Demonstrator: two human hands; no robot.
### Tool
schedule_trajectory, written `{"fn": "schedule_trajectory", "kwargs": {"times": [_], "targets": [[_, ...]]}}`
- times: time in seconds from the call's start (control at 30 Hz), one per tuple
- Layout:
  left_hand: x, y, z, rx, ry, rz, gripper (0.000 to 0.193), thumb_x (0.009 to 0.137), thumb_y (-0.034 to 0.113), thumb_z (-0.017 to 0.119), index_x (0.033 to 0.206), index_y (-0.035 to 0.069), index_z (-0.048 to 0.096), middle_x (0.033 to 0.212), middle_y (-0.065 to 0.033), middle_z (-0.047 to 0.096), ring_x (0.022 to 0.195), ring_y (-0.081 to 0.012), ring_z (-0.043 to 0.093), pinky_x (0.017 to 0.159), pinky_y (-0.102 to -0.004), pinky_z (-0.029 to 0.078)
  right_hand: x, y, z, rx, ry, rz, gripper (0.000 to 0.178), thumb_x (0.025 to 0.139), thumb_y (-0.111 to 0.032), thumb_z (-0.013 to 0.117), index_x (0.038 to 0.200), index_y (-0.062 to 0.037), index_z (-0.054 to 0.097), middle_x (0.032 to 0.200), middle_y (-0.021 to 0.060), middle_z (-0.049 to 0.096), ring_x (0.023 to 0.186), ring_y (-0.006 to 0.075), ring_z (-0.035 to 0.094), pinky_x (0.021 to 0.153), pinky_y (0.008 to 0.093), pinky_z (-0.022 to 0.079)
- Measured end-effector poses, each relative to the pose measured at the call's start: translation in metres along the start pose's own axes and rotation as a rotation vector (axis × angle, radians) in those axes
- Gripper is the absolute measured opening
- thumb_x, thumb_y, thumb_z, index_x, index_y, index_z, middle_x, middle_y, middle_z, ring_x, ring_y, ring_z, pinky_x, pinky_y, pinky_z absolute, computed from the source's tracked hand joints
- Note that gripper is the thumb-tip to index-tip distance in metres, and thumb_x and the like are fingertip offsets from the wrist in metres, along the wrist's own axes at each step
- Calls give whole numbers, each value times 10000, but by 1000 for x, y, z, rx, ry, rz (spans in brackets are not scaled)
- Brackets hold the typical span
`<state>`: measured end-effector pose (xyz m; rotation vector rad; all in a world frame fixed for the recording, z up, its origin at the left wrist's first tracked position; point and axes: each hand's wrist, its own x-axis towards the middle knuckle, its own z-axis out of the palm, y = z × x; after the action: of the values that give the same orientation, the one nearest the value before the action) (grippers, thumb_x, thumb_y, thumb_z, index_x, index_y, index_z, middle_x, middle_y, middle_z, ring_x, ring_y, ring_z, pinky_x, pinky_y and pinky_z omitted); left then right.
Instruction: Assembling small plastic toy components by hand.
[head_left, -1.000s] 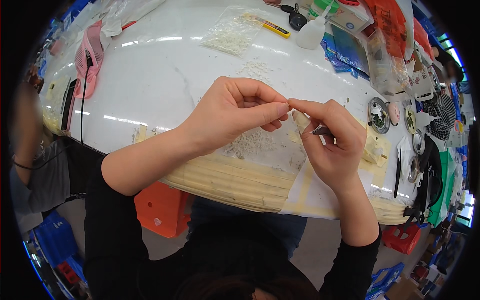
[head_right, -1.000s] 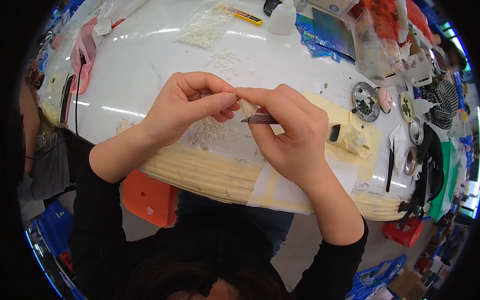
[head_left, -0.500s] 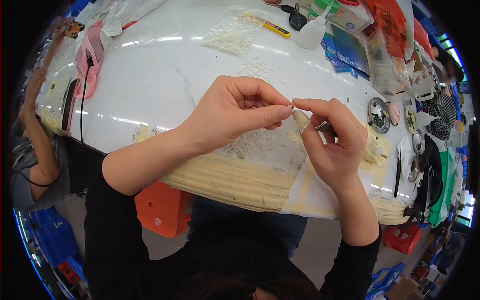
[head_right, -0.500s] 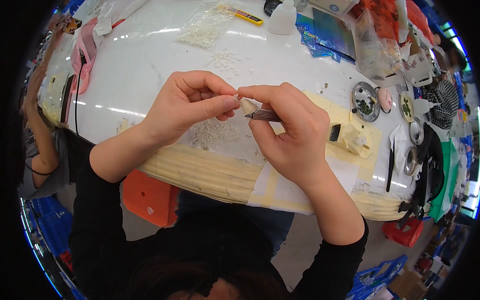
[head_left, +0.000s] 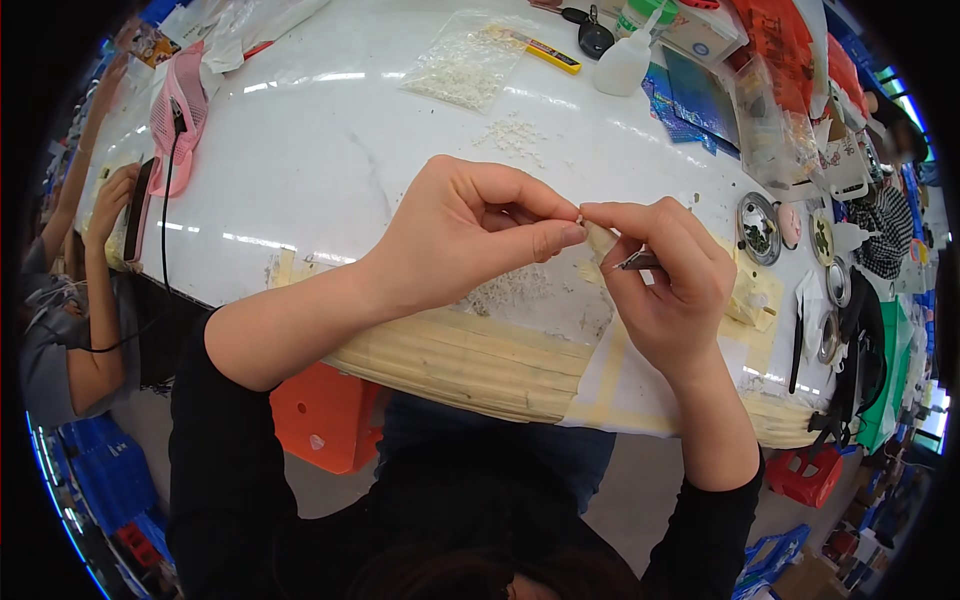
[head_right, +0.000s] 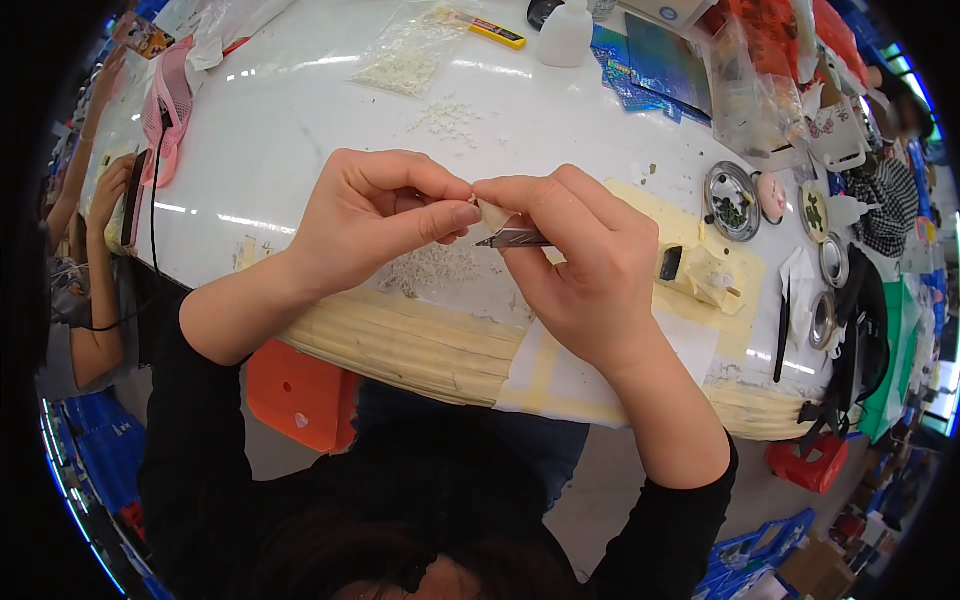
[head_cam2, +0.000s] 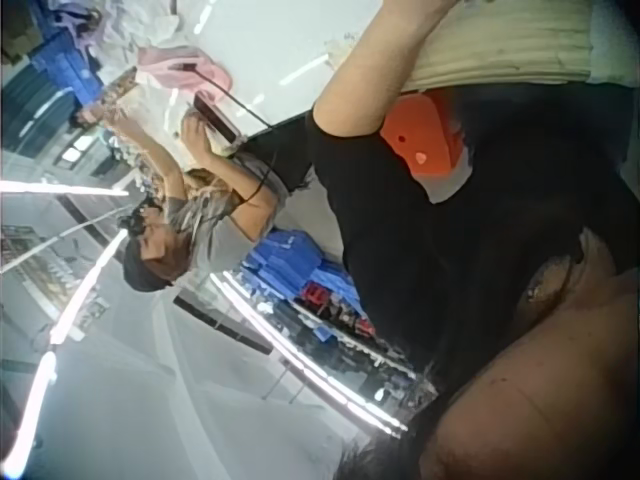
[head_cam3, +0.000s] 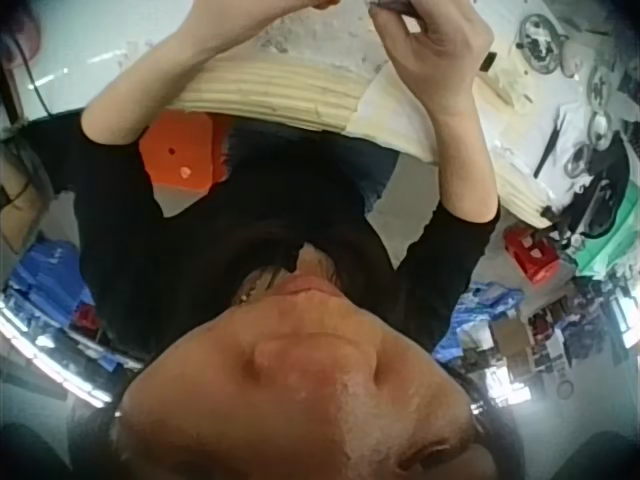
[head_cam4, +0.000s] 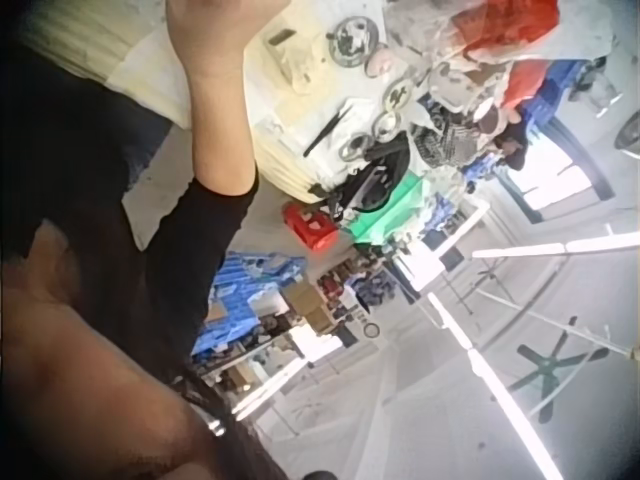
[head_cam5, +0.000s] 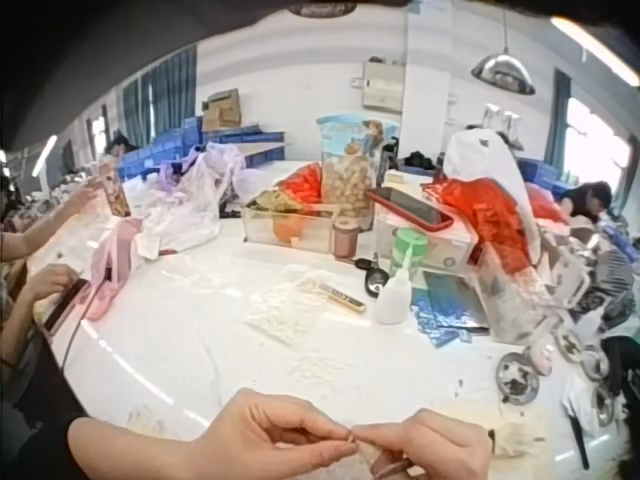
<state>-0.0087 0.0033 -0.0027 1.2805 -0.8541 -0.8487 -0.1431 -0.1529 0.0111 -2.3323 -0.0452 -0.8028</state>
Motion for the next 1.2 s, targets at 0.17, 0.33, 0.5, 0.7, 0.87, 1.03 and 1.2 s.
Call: {"fn": "schedule_trajectory", "kwargs": {"times": [0.17, 0.33, 0.5, 0.7, 0.87, 1.03, 1.2], "targets": [[-3, 2, 2, 111, 6, 100, 121, 894, 2, 655, 1001, -41, 689, 921, -90, 686, 821, -116, 663, 701, -221, 546, -2, 2, 4, -23, 40, -49, 323, 663, 101, 660, 944, -53, 704, 691, 47, 601, 570, 136, 610, 508, 235, 475], [-1, -3, 1, 151, 0, 190, 119, 900, -5, 636, 1005, -33, 685, 922, -83, 669, 832, -112, 655, 701, -216, 542, -2, 0, 2, -8, 18, -31, 321, 662, 90, 660, 948, -52, 698, 708, 45, 611, 580, 133, 622, 509, 236, 474], [1, -4, 0, 284, 50, 320, 121, 899, -11, 630, 1006, -22, 687, 892, -74, 656, 793, -106, 642, 684, -220, 531, 2, -5, 0, 20, 4, 4, 306, 676, 81, 656, 954, -43, 687, 768, 55, 638, 634, 151, 657, 567, 245, 524], [0, -2, 0, 404, 27, 397, 124, 895, -9, 639, 1007, -16, 691, 883, -70, 653, 772, -96, 634, 671, -215, 520, -1, -1, 2, 17, 15, 24, 265, 696, 83, 655, 932, -37, 671, 791, 70, 647, 655, 159, 663, 595, 252, 541], [0, -2, -1, 286, 3, 293, 123, 890, -14, 643, 1002, -18, 694, 890, -70, 655, 778, -95, 635, 676, -213, 526, -2, -1, 2, 68, -17, 73, 238, 710, 83, 648, 920, -26, 629, 830, 73, 645, 677, 165, 662, 617, 262, 545], [0, -2, 0, 182, 0, 233, 120, 880, -21, 653, 994, -28, 688, 903, -78, 657, 799, -97, 639, 696, -212, 535, -1, -3, 2, 93, -46, 90, 239, 712, 86, 641, 925, -17, 603, 846, 70, 633, 692, 168, 658, 624, 273, 545], [1, -2, 0, 206, 0, 287, 119, 853, -31, 671, 972, -24, 683, 901, -76, 659, 801, -102, 638, 692, -222, 533, -1, -4, 0, 80, -52, 69, 241, 702, 69, 664, 916, -23, 604, 814, 68, 622, 675, 166, 644, 601, 279, 531]]}}
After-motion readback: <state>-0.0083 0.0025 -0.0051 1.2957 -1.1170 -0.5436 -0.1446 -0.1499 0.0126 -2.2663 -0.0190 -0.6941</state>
